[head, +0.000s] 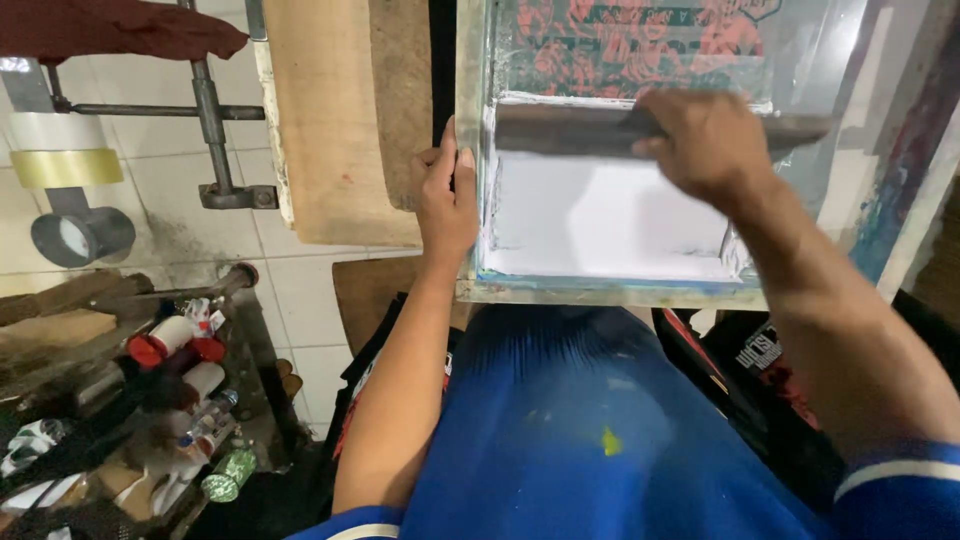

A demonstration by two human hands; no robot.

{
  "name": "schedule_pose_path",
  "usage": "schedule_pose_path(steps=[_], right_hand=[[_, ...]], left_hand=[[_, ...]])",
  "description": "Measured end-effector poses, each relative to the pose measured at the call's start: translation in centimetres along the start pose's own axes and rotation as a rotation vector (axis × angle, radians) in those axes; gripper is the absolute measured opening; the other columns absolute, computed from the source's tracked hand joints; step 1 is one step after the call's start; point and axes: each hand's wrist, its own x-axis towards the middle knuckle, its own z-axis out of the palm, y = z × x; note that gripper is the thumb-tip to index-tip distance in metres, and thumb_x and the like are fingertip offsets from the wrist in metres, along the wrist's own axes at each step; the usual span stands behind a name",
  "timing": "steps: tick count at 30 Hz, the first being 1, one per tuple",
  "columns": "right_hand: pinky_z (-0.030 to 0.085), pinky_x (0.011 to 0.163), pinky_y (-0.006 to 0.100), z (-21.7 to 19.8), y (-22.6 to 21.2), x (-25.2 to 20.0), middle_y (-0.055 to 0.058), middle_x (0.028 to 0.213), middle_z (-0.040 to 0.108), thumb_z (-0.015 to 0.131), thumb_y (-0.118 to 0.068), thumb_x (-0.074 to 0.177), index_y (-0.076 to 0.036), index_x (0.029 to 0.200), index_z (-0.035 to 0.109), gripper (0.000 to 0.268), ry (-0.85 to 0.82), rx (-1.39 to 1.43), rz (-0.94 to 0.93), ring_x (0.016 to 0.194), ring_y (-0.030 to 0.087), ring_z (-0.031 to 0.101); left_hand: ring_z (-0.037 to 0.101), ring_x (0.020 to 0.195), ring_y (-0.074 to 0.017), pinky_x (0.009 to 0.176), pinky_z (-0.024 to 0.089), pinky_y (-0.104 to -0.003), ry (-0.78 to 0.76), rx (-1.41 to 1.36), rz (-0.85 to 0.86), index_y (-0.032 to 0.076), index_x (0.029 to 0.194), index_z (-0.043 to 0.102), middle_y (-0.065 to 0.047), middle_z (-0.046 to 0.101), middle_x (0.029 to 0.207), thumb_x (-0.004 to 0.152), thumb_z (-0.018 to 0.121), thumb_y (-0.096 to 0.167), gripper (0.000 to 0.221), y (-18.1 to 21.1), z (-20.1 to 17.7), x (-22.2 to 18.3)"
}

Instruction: Screen printing a design onto t-shirts using a manual screen and squeegee

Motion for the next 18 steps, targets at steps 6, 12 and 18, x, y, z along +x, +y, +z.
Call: schedule_pose_path(steps=[6, 12, 18], right_hand=[[0.056, 0.06, 0.042, 1.3, 2.6, 2.2, 0.002, 0.082, 0.071, 0.074, -0.014, 0.097, -0.014, 0.098, 0.069, 0.006, 0.27, -0.2, -0.117, 0.064, 0.024, 0.066], [0.044, 0.084, 0.03, 7.3, -5.7, -8.4, -0.002, 0.112, 0.073, 0.068, -0.012, 0.099, -0.02, 0.107, 0.075, 0.014, 0.727, -0.239, -0.122, 0.107, 0.019, 0.07], [0.049, 0.079, 0.037, 5.4, 3.1, 0.0, -0.008, 0.088, 0.068, 0.08, -0.016, 0.078, -0.026, 0.1, 0.071, 0.026, 0.647, -0.219, -0.151, 0.086, 0.022, 0.072]], left_hand=[[0.054, 0.111, -0.0234, 0.098, 0.049, -0.037, -0.026, -0.049, 0.027, 0.009, 0.152, 0.048, -0.011, 0.062, 0.108, 0.112, 0.05, 0.025, 0.043, 0.2, -0.3, 0.1], [0.064, 0.092, -0.0248, 0.08, 0.053, -0.031, 0.112, -0.025, 0.16, 0.018, 0.15, 0.057, -0.009, 0.06, 0.099, 0.106, 0.063, 0.022, 0.045, -3.2, 1.2, 0.4], [0.061, 0.084, -0.0188, 0.076, 0.052, -0.032, 0.074, -0.113, 0.053, 0.019, 0.152, 0.055, -0.01, 0.057, 0.099, 0.112, 0.054, 0.027, 0.041, 0.0, 0.2, 0.1]])
